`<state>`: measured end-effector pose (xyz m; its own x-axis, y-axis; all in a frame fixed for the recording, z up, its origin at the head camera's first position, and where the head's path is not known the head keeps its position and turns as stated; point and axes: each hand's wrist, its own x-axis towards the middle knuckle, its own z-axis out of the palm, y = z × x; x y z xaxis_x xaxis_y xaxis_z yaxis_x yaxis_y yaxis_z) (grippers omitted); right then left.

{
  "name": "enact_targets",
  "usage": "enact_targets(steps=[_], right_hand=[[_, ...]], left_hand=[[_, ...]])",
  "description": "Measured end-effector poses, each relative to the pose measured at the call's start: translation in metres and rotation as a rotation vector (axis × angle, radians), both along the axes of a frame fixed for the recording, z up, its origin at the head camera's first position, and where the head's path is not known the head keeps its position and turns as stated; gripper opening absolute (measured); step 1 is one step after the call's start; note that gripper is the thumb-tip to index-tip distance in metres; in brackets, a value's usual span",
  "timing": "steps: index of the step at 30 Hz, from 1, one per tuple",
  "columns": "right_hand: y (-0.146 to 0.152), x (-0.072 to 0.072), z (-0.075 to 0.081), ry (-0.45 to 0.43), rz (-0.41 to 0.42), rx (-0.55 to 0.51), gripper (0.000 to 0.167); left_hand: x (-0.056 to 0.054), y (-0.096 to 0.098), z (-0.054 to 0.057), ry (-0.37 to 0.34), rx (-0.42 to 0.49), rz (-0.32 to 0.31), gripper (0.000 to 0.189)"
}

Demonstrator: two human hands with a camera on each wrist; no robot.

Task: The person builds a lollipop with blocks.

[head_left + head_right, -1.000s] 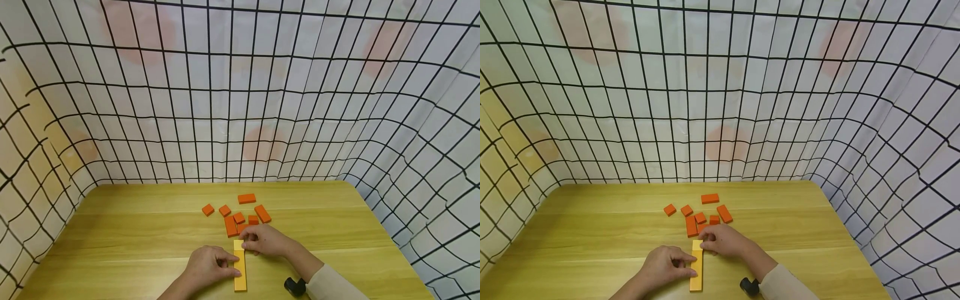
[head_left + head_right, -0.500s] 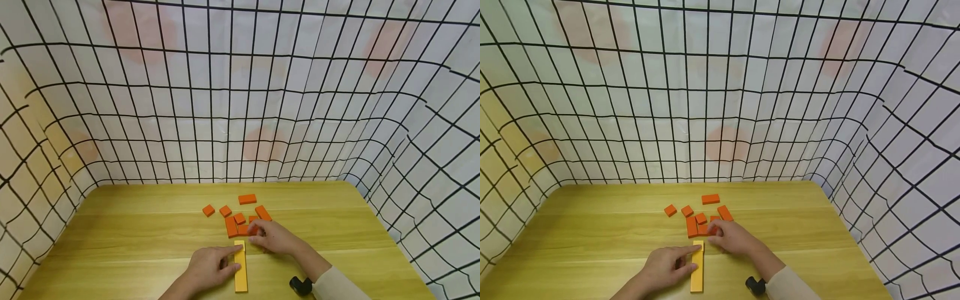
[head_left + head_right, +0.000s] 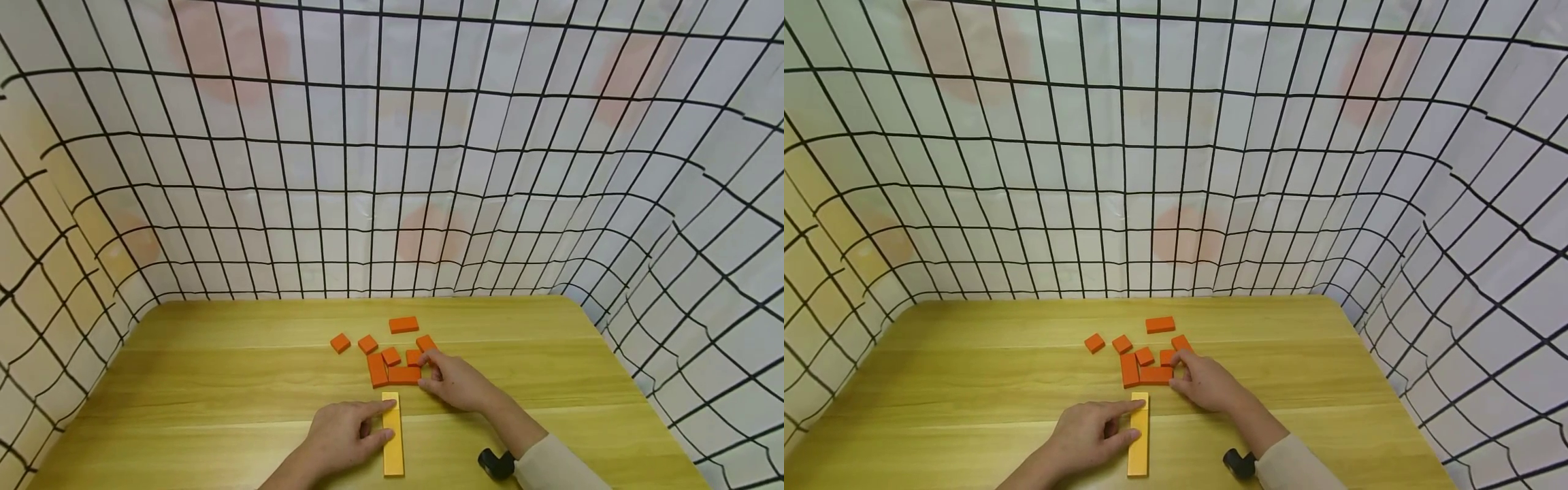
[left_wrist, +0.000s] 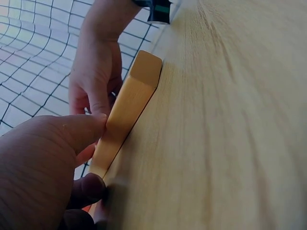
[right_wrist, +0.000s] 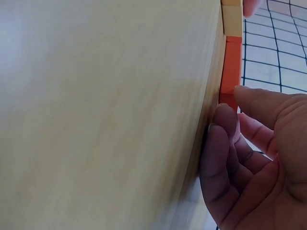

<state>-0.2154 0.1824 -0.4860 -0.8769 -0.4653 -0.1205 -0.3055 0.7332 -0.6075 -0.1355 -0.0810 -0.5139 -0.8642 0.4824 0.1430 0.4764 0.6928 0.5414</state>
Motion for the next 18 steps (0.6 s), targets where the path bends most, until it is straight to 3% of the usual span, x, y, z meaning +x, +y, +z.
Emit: enact_targets(steps=[18], right_hand=[[-0.016, -0.001, 0.003, 0.019, 0.074, 0.034, 0.023]], left_hand=[[0.001, 0.000, 0.000, -0.004, 0.018, 0.001, 0.042]])
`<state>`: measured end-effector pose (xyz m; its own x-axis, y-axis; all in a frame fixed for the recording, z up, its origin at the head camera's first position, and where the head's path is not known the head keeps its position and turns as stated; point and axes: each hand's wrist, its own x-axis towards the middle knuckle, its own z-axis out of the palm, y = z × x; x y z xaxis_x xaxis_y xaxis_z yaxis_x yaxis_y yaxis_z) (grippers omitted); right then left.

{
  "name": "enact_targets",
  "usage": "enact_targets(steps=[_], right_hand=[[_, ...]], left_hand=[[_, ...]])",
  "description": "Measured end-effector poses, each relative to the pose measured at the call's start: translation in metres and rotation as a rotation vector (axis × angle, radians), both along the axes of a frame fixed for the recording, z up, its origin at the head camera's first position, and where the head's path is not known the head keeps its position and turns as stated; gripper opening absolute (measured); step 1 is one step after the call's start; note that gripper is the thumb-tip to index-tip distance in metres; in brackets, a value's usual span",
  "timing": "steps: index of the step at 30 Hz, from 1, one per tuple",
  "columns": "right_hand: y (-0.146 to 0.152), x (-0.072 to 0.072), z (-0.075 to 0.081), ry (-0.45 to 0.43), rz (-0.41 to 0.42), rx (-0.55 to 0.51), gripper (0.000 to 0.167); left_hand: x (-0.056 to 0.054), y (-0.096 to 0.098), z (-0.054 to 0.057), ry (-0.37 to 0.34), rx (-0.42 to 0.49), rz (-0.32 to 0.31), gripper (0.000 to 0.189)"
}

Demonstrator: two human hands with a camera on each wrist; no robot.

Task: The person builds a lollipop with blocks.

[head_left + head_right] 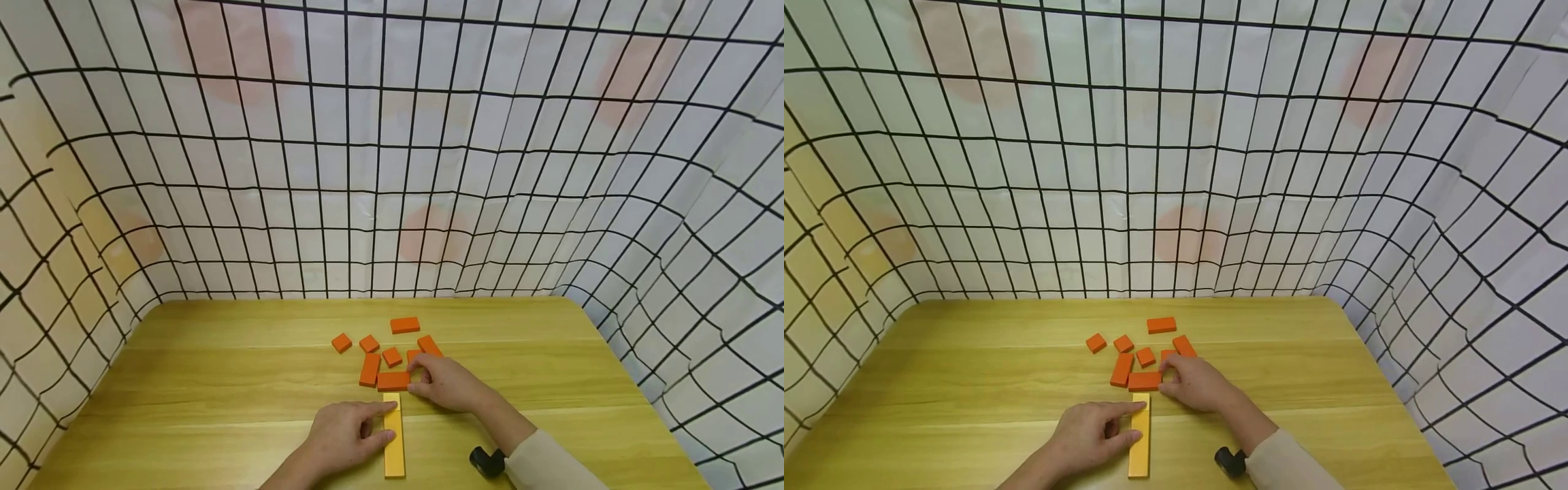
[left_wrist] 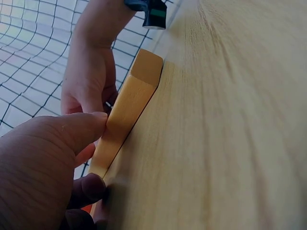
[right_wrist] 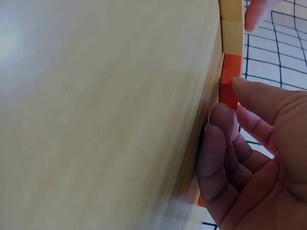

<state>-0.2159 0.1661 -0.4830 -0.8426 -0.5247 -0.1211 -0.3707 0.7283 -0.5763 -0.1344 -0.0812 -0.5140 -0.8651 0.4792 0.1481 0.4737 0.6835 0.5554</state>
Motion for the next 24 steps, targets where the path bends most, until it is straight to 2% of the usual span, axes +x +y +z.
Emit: enact_targets(steps=[9, 17, 24], right_hand=[[-0.0054, -0.0018, -0.0012, -0.037, 0.009, -0.009, 0.028], [-0.0065, -0.0025, -0.0011, -0.084, 0.011, -0.042, 0.021], [-0.0061, -0.0004, -0.0001, -0.091, 0.023, -0.041, 0.019]], left_hand=[[0.0002, 0.0005, 0.0001, 0.002, 0.004, 0.006, 0.041], [0.0002, -0.0010, -0.0006, -0.016, 0.039, 0.000, 0.041], [0.0004, -0.0022, -0.0009, -0.029, 0.053, -0.005, 0.042]])
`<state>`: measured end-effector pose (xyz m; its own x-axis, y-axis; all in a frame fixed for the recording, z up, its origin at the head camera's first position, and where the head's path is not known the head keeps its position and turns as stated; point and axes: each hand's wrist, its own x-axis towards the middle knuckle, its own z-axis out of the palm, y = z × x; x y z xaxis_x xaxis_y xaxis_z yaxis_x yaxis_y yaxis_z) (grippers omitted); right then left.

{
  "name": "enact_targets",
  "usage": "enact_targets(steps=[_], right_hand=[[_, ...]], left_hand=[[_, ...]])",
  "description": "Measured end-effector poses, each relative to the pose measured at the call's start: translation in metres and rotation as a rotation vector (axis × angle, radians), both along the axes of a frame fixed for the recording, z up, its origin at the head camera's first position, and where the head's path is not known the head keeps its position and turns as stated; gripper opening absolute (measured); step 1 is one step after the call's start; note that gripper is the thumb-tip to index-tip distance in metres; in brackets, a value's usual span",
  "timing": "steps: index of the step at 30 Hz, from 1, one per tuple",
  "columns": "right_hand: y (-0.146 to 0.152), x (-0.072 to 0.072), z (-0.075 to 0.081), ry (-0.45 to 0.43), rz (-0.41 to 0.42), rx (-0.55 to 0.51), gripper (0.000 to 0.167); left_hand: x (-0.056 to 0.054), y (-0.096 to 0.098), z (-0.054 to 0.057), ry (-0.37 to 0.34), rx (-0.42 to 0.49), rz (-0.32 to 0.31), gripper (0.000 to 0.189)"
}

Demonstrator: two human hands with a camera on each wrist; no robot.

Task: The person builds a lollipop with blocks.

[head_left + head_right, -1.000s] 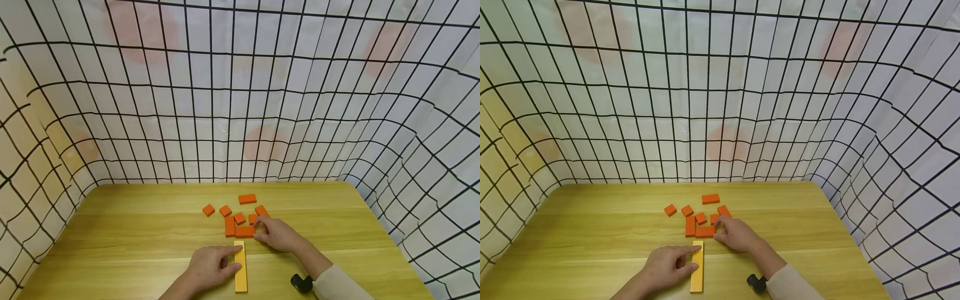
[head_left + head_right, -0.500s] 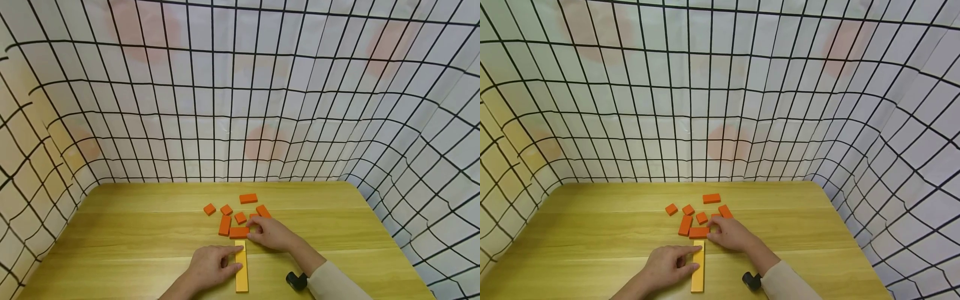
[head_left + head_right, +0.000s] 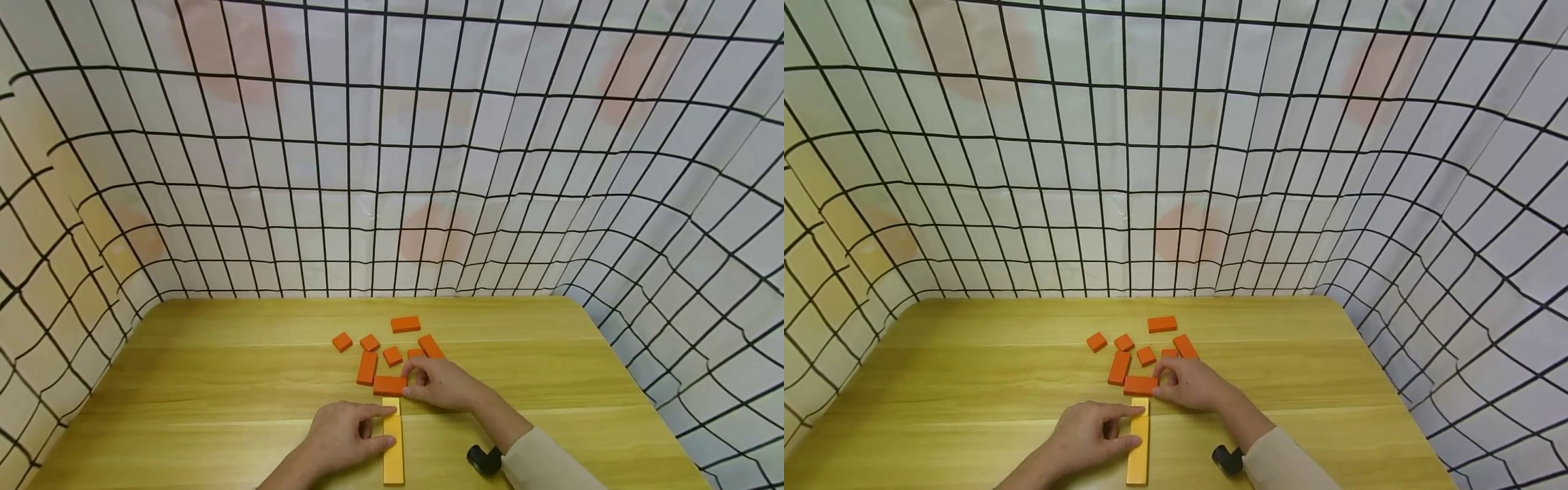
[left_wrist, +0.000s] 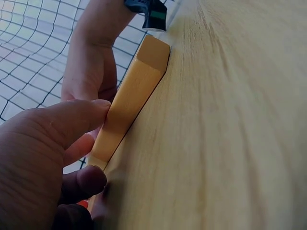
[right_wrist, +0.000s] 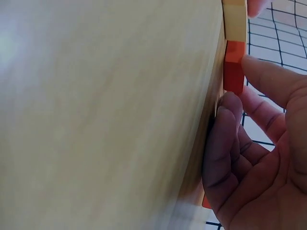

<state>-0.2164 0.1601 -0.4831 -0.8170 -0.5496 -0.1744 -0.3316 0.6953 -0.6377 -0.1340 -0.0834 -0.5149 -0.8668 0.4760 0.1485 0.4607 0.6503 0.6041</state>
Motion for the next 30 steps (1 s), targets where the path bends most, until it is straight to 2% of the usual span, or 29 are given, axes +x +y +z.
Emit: enact_targets(steps=[7, 17, 24, 30], right_hand=[[0.0026, -0.0007, -0.0007, -0.020, 0.031, -0.032, 0.019], [0.0044, -0.0012, -0.0015, -0.039, 0.032, -0.047, 0.019], [0.0047, -0.0005, -0.0014, -0.035, 0.035, -0.049, 0.019], [0.0055, -0.0007, -0.0025, -0.036, 0.038, -0.059, 0.018]], left_hand=[[-0.0006, -0.0009, -0.0021, 0.008, 0.006, -0.005, 0.042], [-0.0003, -0.0005, -0.0002, -0.002, 0.017, -0.023, 0.041], [0.0018, 0.0017, -0.0006, 0.028, 0.016, 0.007, 0.042], [0.0016, 0.0022, -0.0010, 0.010, 0.013, 0.023, 0.042]])
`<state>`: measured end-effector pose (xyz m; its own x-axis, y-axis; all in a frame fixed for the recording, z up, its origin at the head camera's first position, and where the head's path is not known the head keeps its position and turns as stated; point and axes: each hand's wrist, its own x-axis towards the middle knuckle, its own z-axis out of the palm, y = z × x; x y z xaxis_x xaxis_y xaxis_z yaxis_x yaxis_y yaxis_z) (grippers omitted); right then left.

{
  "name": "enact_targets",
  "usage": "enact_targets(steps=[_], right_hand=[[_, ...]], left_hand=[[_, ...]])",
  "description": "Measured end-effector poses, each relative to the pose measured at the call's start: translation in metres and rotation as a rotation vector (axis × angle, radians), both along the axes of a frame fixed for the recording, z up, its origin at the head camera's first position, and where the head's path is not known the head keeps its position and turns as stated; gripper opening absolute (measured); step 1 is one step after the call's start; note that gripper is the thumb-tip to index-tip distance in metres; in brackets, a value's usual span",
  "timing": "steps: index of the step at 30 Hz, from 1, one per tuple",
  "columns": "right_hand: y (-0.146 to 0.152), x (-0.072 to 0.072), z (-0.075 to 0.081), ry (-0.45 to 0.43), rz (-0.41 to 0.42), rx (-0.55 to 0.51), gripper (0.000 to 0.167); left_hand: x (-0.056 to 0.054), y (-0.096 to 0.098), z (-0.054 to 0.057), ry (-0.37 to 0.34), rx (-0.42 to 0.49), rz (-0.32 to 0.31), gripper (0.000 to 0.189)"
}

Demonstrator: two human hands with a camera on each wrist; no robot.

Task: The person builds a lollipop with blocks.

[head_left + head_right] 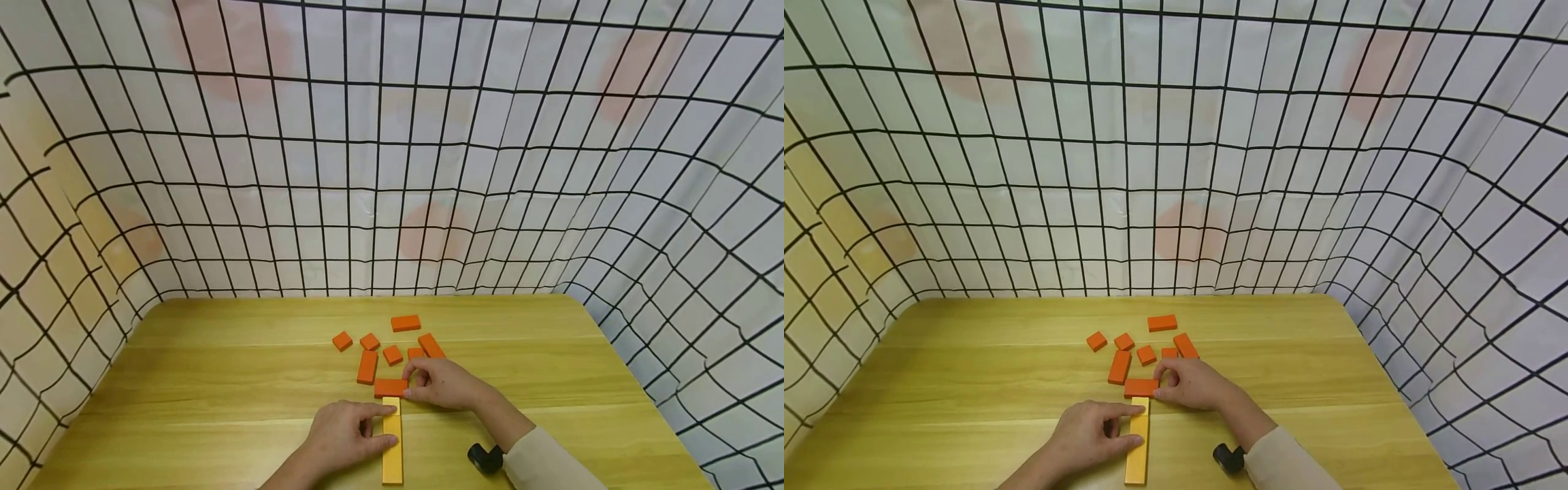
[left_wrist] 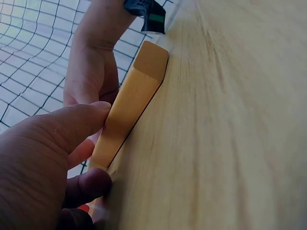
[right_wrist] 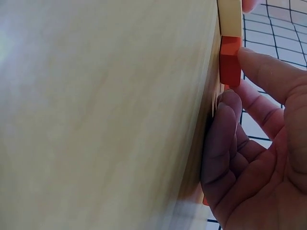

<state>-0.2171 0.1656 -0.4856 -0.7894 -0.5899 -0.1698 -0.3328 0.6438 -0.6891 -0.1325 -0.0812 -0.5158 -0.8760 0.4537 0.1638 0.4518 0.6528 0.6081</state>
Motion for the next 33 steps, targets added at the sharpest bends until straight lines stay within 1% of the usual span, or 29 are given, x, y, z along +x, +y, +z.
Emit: enact_targets(steps=[11, 21, 33], right_hand=[[0.0014, 0.0003, -0.0013, 0.008, 0.004, 0.000, 0.018], [-0.0031, -0.0004, 0.0001, 0.046, 0.010, 0.055, 0.019], [-0.0029, -0.0016, -0.0008, 0.053, 0.024, 0.062, 0.018]], left_hand=[[0.0007, 0.0010, 0.0003, 0.010, 0.009, -0.003, 0.041], [0.0014, 0.0022, 0.0014, -0.016, 0.018, 0.029, 0.041], [-0.0004, 0.0012, -0.0006, -0.010, 0.004, 0.024, 0.041]])
